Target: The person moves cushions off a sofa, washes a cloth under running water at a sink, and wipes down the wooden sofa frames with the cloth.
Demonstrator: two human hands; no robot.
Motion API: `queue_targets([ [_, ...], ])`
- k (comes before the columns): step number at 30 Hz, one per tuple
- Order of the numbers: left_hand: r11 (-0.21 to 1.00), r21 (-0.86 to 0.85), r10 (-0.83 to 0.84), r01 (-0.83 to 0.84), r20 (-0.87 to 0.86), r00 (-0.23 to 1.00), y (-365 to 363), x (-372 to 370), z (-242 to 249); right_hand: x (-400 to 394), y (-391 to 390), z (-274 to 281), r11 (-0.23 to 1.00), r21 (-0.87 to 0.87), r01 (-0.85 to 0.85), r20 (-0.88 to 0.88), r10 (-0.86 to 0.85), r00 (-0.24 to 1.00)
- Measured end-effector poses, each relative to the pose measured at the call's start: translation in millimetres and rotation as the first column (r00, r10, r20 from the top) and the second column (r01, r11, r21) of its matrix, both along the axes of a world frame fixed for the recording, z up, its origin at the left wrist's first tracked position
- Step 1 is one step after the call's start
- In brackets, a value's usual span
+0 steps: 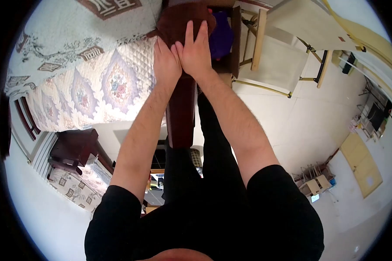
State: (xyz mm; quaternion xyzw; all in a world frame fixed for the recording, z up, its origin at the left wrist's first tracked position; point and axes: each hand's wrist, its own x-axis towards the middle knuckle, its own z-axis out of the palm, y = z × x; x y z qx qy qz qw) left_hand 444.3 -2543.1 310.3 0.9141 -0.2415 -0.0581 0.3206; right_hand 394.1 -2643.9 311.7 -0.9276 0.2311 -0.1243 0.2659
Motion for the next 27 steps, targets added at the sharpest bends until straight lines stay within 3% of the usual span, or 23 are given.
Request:
queue_targets([
  [2, 0.999, 0.005, 0.032, -0.032, -0.011, 0.999, -25, 23, -1, 26, -20, -3, 0.996, 0.084, 0.039, 0.019, -0.040, 0.999],
  [8, 0.985, 0.144, 0.124, -0.097, -0.197, 0.973, -71, 74, 10, 84, -73, -1, 0.964, -0.264, -0.046, 0.020, 0.053, 0.998],
  [11, 0.972, 0.187, 0.182, -0.139, -0.236, 0.954, -89, 89, 10, 113, -94, 23, 0.969, -0.217, -0.114, -0.122, 0.089, 0.988],
  [14, 0.965, 0.184, 0.227, -0.188, -0.225, 0.948, -101, 106, -2, 140, -118, 24, 0.929, -0.244, -0.278, -0.125, 0.254, 0.959],
  [18, 0.962, 0.170, 0.251, -0.215, -0.236, 0.939, -110, 115, 4, 157, -130, 26, 0.908, -0.242, -0.341, -0.080, 0.332, 0.940],
  [24, 0.961, 0.172, 0.253, -0.215, -0.249, 0.935, -112, 117, 2, 158, -129, 23, 0.920, -0.242, -0.309, -0.074, 0.300, 0.951],
  [27, 0.979, 0.150, 0.168, -0.139, -0.205, 0.964, -110, 117, 1, 155, -128, 24, 0.926, -0.249, -0.285, -0.038, 0.285, 0.958],
])
